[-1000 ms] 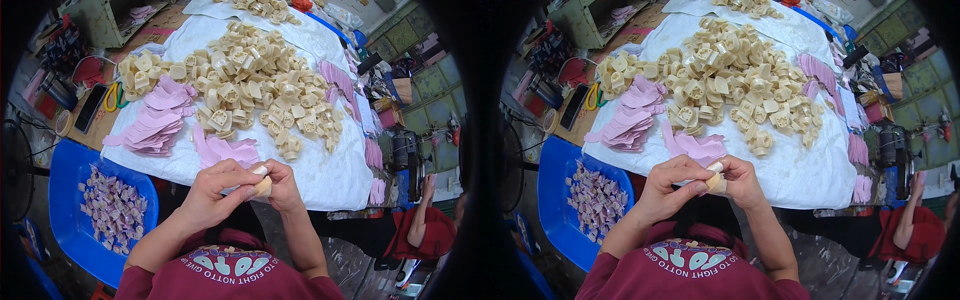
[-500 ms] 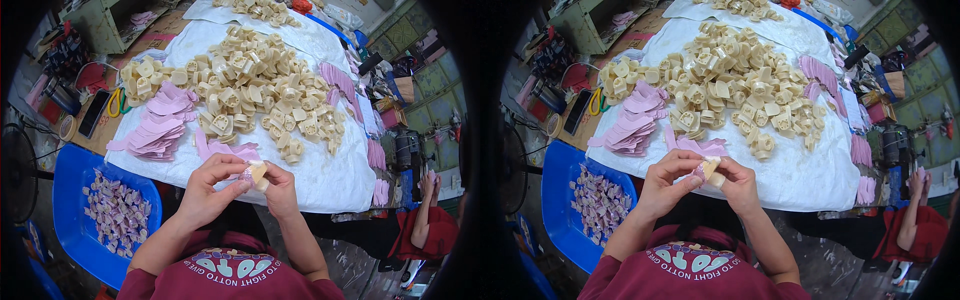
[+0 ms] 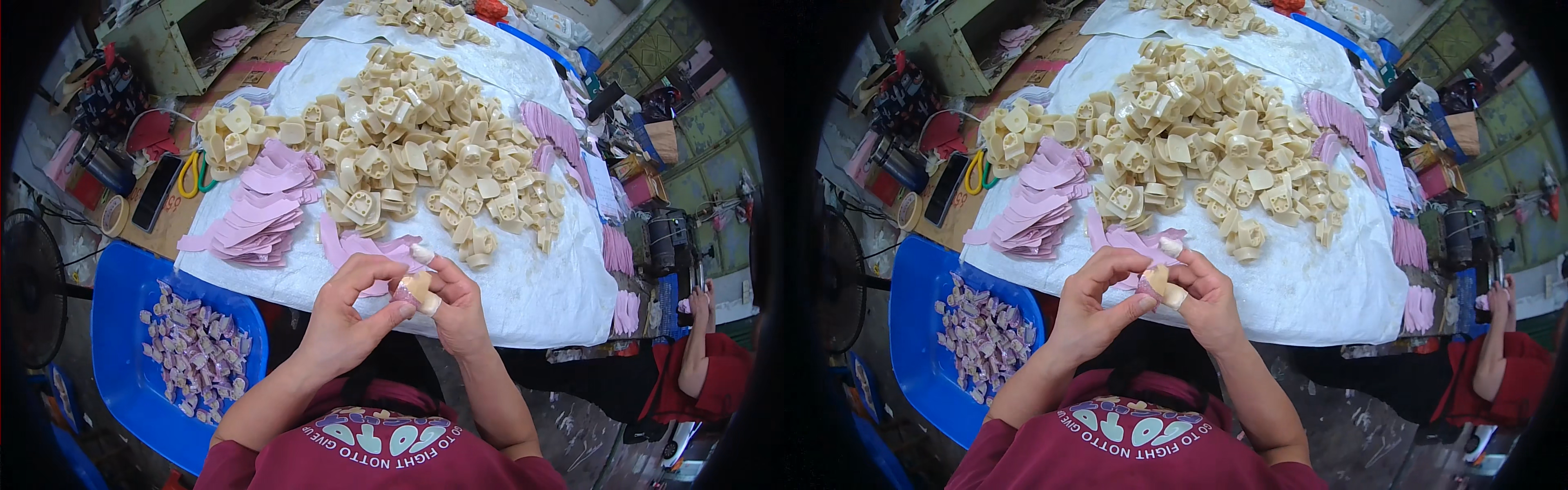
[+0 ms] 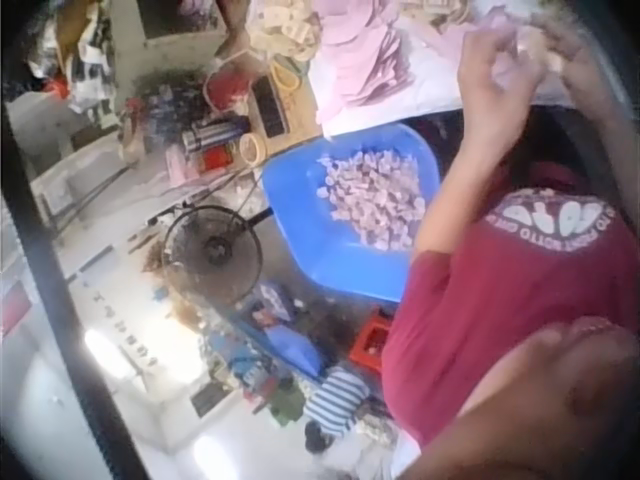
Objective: The person wraps small beige plastic components individually in pink paper wrappers. They pick a component and a wrapper from the table, fold the paper around the item, and place the finished unit into a blue bin. The process is repeated continuously throughout the clip.
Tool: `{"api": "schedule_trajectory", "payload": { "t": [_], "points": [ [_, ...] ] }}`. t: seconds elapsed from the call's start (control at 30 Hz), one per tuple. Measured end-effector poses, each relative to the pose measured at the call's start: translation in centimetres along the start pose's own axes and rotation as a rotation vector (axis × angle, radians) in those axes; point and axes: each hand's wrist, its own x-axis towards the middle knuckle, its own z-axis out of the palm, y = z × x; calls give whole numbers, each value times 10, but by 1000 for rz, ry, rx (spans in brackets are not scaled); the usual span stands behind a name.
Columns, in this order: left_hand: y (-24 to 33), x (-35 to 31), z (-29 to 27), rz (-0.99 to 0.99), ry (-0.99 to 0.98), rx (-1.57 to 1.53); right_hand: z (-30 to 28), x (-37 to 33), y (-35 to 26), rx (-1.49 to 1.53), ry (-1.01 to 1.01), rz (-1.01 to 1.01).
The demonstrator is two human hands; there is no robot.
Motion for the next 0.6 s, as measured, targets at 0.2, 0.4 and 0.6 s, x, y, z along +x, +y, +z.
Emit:
{"api": "schedule_trajectory", "payload": {
  "t": [0.2, 0.4, 0.6],
  "points": [
    [-3, 1, -5, 15, 14, 2, -1, 0, 0, -198, 59, -110],
    [-3, 2, -9, -58, 46, -25, 13, -4, -12, -729, 98, -364],
    [-18, 4, -14, -338, 54, -640, 13, -6, -13, -639, 100, -456]
  ]
}}
